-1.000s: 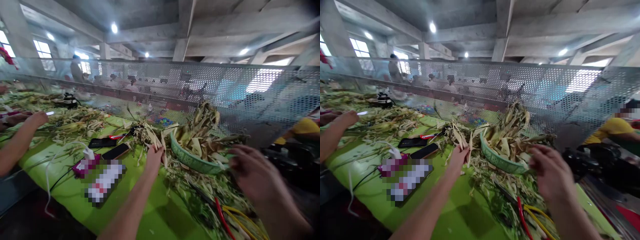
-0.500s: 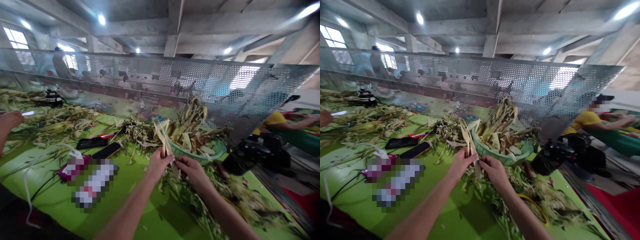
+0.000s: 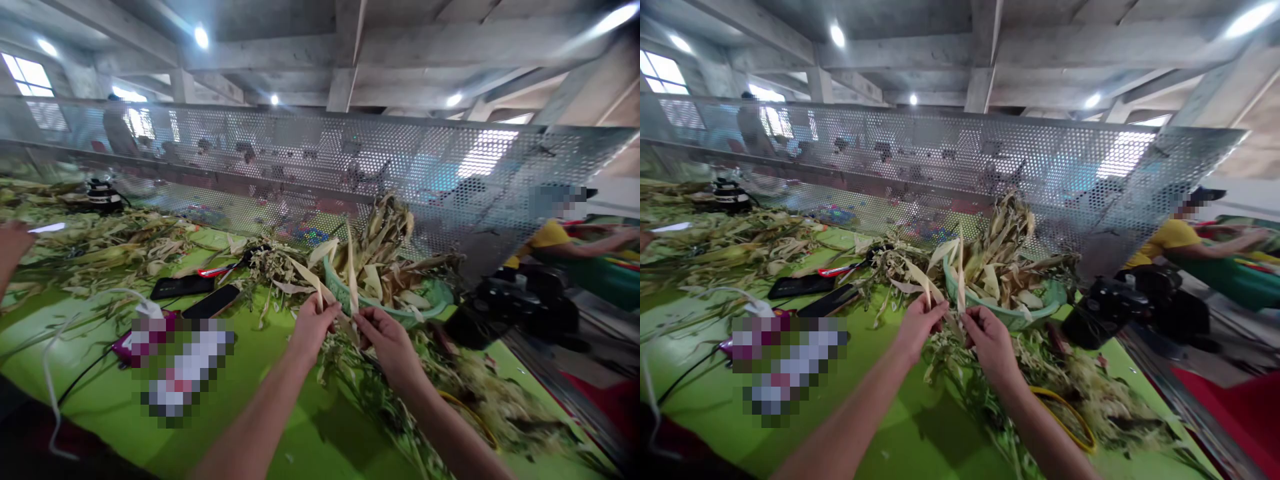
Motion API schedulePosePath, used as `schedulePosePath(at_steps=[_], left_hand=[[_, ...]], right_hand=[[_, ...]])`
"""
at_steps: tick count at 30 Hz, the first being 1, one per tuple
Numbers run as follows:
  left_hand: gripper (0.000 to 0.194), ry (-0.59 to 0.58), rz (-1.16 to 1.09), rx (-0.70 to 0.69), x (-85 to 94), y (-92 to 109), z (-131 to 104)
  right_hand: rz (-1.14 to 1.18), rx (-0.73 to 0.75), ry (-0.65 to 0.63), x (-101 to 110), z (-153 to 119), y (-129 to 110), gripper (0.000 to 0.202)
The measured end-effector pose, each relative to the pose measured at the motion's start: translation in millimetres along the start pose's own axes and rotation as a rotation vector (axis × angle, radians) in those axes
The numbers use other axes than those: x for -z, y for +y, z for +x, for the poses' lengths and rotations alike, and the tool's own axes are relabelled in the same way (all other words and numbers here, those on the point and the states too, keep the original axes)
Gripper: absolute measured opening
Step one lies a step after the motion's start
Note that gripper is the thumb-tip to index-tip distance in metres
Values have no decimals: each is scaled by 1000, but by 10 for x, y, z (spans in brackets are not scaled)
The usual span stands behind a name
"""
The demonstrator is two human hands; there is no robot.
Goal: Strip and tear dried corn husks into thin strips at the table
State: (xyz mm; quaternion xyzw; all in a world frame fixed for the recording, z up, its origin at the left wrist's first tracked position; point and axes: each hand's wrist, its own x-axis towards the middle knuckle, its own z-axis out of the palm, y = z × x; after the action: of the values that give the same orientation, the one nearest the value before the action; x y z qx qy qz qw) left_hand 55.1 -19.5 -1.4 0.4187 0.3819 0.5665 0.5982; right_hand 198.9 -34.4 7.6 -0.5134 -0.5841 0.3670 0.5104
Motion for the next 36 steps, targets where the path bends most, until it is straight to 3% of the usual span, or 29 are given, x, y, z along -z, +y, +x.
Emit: schedulePosePath(at_steps=[4, 9, 15, 27, 30, 33, 36], left_hand=[[30, -118, 129, -20, -9, -22, 8], [19, -22, 286, -137, -3, -12, 21], [21, -45, 148, -102, -31, -37, -37], [24, -37, -67, -85, -154, 54, -151], [27, 12, -166, -74, -63, 151, -109], [29, 145, -241, -126, 88, 238, -5], [29, 221, -205, -65, 153, 200, 81]], right_hand=[[19, -3, -34, 6, -21, -27, 35], [-82, -28, -117, 5, -55, -67, 34], [-63, -56, -141, 3, -18, 16, 35], [43, -79, 16, -30, 52, 46, 37], [63, -41, 94, 77, 109, 63, 33], [64, 2, 181, 229, 167, 18, 31], [57, 58, 246, 309, 155, -113, 30]])
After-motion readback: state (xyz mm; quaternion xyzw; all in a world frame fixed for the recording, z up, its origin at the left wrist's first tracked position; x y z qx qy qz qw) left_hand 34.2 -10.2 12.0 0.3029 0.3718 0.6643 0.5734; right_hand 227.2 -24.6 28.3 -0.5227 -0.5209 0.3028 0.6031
